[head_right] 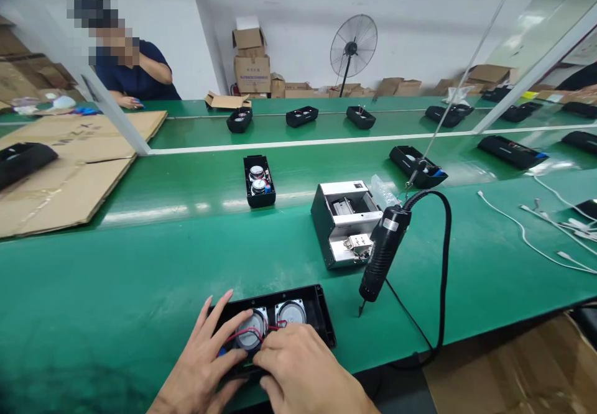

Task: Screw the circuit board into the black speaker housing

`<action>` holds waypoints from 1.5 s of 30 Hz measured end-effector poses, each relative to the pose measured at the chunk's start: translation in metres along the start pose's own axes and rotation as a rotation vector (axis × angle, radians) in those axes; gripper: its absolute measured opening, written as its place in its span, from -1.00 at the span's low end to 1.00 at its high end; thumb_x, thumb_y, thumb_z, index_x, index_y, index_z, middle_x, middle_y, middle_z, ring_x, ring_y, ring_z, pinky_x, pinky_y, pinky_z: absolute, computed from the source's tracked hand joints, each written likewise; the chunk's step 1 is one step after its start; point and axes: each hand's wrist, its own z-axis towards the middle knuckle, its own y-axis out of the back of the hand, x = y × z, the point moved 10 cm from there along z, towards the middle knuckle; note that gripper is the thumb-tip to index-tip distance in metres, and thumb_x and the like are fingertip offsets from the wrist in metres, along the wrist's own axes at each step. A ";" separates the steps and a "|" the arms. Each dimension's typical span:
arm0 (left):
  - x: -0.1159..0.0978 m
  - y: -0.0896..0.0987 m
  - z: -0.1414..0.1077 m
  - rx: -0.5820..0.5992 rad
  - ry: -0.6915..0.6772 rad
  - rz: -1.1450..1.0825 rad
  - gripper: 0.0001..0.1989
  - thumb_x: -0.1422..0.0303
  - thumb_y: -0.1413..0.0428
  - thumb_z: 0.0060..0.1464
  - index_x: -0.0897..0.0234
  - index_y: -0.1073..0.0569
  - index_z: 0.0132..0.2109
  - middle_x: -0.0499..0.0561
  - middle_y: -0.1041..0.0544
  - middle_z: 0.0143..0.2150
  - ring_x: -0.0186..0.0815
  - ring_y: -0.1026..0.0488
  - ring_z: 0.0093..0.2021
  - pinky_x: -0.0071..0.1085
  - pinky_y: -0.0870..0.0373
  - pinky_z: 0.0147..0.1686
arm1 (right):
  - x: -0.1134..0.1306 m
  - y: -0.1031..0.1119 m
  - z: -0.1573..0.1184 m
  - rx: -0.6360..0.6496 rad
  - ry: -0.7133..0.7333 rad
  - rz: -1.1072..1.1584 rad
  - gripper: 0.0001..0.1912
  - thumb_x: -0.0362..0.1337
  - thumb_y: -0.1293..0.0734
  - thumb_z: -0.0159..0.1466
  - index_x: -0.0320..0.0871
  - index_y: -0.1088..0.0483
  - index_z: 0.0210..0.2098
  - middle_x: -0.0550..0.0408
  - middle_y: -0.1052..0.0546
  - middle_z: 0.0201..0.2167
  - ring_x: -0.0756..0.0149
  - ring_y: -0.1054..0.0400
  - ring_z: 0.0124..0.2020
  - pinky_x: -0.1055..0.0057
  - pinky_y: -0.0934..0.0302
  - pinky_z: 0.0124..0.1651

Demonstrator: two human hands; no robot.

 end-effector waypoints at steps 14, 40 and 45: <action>0.053 -0.033 0.042 0.633 0.311 -0.352 -0.82 0.23 -0.40 -0.09 0.08 -0.63 -0.29 -0.12 -0.48 0.35 0.16 -0.11 0.51 0.21 0.34 0.50 | -0.002 0.029 0.038 0.011 -0.099 -0.124 -0.69 -0.39 -0.30 0.24 -0.12 -0.54 -0.05 -0.03 -0.67 -0.23 0.06 -0.51 -0.17 0.23 -0.27 -0.05; 0.080 -0.032 0.086 0.828 0.556 -0.710 -0.65 0.18 -0.45 -0.30 0.25 -0.45 -0.57 -0.16 -0.55 -0.03 -0.30 -0.45 -0.13 -0.42 -0.25 -0.22 | -0.024 0.053 0.098 0.246 -0.130 -0.008 -0.58 -0.06 -0.57 0.05 -0.11 -0.64 -0.15 0.05 -0.65 -0.35 0.11 -0.51 -0.27 0.38 -0.08 -0.39; 0.079 -0.031 0.087 0.803 0.548 -0.745 -0.71 0.18 -0.45 -0.30 0.22 -0.55 -0.52 -0.16 -0.54 0.09 -0.24 -0.48 -0.01 -0.39 -0.30 -0.09 | -0.018 0.054 0.094 0.149 -0.129 -0.126 -0.61 -0.10 -0.49 0.09 -0.06 -0.65 -0.11 -0.01 -0.69 -0.35 0.00 -0.57 -0.27 0.30 -0.11 -0.34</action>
